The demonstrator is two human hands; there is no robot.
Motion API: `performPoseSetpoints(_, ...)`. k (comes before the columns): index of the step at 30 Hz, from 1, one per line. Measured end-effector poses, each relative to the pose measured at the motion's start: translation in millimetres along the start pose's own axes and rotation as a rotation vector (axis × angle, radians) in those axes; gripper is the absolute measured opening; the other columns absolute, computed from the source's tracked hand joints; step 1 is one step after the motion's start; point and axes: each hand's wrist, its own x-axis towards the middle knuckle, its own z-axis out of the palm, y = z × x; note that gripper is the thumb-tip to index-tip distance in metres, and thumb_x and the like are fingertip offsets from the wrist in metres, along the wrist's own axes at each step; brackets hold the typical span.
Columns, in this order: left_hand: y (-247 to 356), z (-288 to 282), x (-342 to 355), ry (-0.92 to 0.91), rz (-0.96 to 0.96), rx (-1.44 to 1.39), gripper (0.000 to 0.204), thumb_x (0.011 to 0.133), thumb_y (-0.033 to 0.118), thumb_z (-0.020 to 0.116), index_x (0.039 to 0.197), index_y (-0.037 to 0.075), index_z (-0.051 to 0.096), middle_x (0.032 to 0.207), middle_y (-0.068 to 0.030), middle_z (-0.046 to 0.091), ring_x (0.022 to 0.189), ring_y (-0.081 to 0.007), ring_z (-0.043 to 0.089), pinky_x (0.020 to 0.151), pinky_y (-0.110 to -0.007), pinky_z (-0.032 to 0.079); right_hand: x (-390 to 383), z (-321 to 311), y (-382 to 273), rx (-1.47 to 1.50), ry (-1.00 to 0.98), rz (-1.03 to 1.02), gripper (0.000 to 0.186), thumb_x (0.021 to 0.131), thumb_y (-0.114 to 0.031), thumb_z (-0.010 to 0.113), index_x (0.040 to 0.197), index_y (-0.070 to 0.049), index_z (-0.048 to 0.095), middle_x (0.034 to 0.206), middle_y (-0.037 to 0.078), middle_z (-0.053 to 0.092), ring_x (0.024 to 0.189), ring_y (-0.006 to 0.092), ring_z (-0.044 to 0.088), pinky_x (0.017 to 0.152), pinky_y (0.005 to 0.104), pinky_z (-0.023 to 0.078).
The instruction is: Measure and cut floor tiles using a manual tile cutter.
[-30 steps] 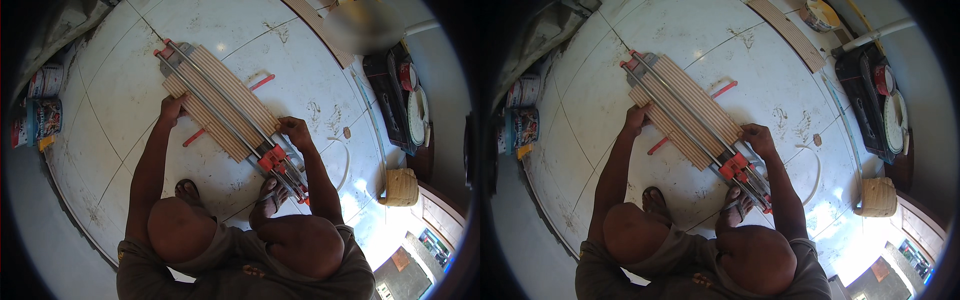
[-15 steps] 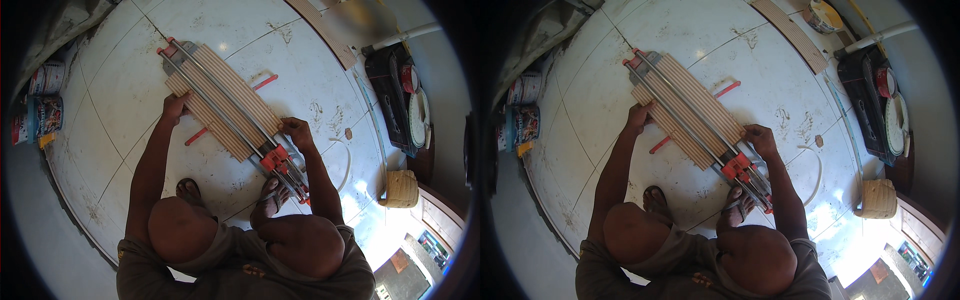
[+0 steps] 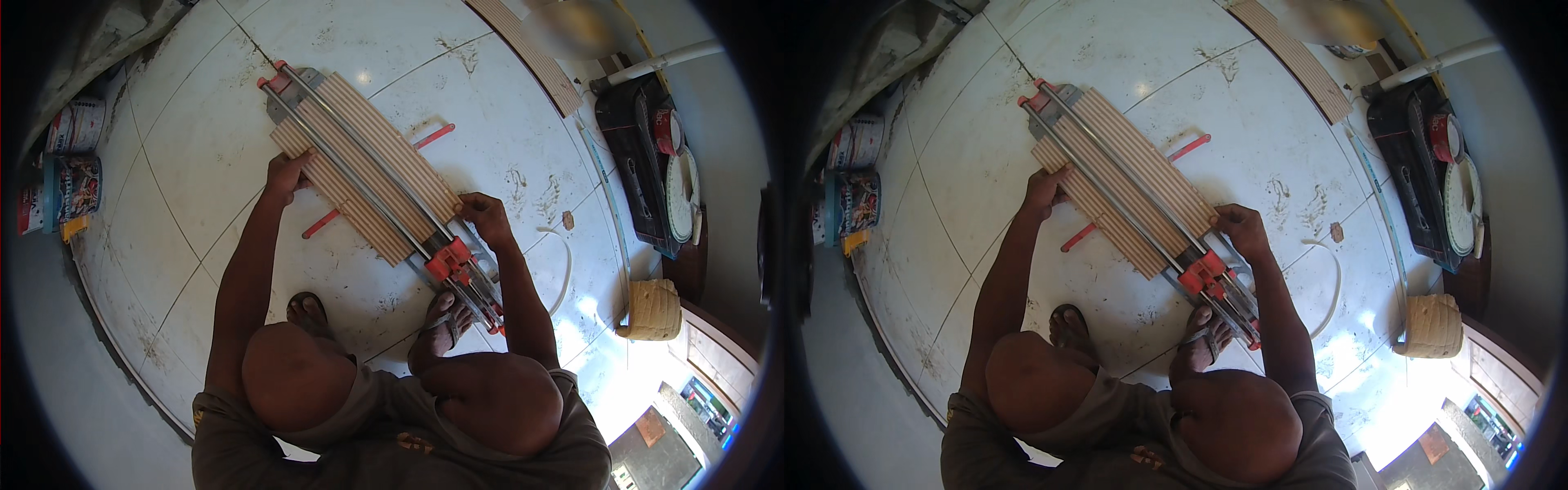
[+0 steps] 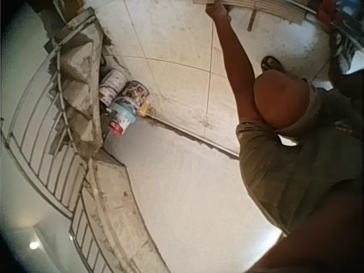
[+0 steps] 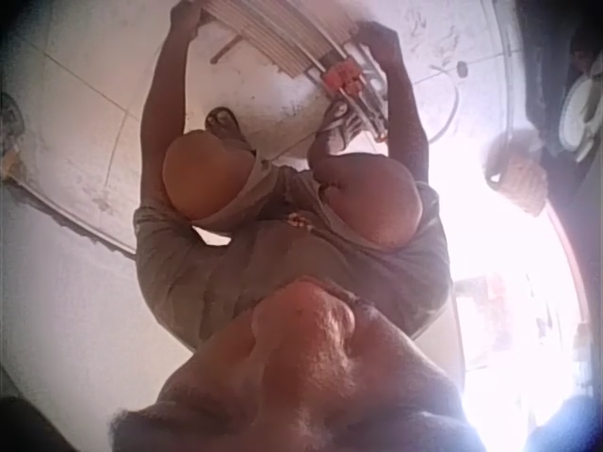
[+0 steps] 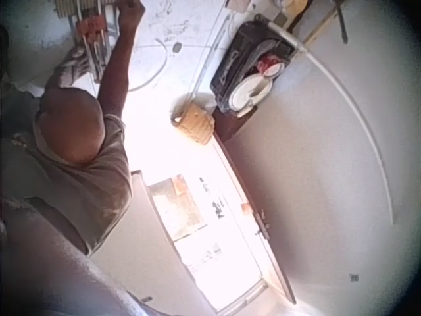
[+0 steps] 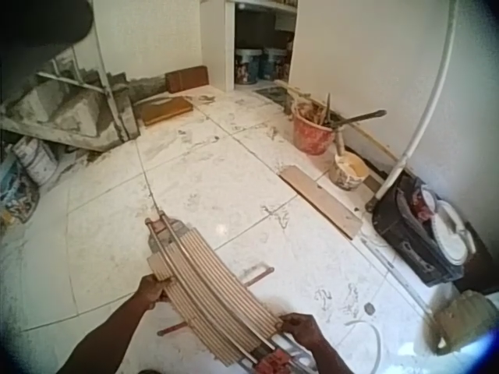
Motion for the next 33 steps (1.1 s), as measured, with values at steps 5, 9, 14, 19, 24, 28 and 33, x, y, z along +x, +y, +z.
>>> performPoseSetpoints(5,-2,1,-1,0.0,0.008,-0.053,0.066,0.085,0.043,0.081,0.129,0.002,0.055,0.109,-0.0122,0.068,0.091,-0.0218,0.071,0.073,-0.035,0.061,-4,2,-4,-0.047,0.005,-0.013,0.03,0.093,-0.017,0.074,0.115,0.003,0.072,0.094,0.006,0.074,0.085,0.0101,0.065,0.08,0.0278,0.052)
performPoseSetpoints(9,3,1,-4,0.0,0.003,-0.071,0.067,0.084,0.038,0.082,0.129,-0.003,0.055,0.113,-0.0184,0.068,0.097,-0.0276,0.071,0.074,-0.04,0.063,-6,3,-8,-0.083,0.015,-0.007,0.03,0.093,-0.017,0.074,0.115,0.004,0.071,0.095,0.006,0.074,0.086,0.0105,0.065,0.082,0.0286,0.052)
performPoseSetpoints(14,4,0,-4,0.006,0.006,-0.077,0.063,0.085,0.037,0.081,0.127,-0.003,0.057,0.109,-0.0182,0.07,0.091,-0.0277,0.073,0.073,-0.04,0.064,-5,4,-5,-0.053,-0.007,-0.031,0.031,0.093,-0.02,0.074,0.114,0.002,0.072,0.094,0.005,0.073,0.084,0.0101,0.063,0.079,0.0281,0.051)
performPoseSetpoints(19,4,2,-3,0.006,0.0,-0.059,0.059,0.085,0.037,0.081,0.123,-0.003,0.059,0.106,-0.0167,0.071,0.088,-0.0258,0.074,0.071,-0.038,0.064,-2,1,0,-0.037,-0.023,-0.021,0.031,0.093,-0.022,0.075,0.114,0.001,0.072,0.094,0.003,0.073,0.083,0.0094,0.062,0.076,0.0275,0.049)
performPoseSetpoints(24,3,1,-3,0.003,-0.011,-0.071,0.06,0.085,0.036,0.081,0.124,-0.003,0.059,0.106,-0.0163,0.071,0.088,-0.0255,0.074,0.07,-0.038,0.063,-4,3,-7,-0.011,-0.007,-0.013,0.028,0.093,-0.017,0.075,0.111,0.004,0.072,0.092,0.005,0.073,0.083,0.0099,0.064,0.079,0.0267,0.052)
performPoseSetpoints(28,3,0,-3,0.007,-0.014,-0.069,0.062,0.084,0.037,0.082,0.125,-0.003,0.058,0.107,-0.0167,0.071,0.089,-0.0254,0.073,0.07,-0.038,0.063,-6,5,-12,-0.009,0.0,0.005,0.028,0.092,-0.017,0.075,0.111,0.004,0.072,0.092,0.005,0.073,0.083,0.0099,0.064,0.079,0.0266,0.052)
performPoseSetpoints(33,2,0,-4,0.004,-0.003,-0.079,0.062,0.084,0.038,0.082,0.125,-0.002,0.058,0.107,-0.0162,0.07,0.09,-0.0252,0.073,0.07,-0.038,0.063,-5,4,-14,-0.027,-0.023,0.002,0.027,0.092,-0.016,0.074,0.111,0.004,0.072,0.091,0.005,0.073,0.081,0.0095,0.063,0.077,0.0263,0.051)
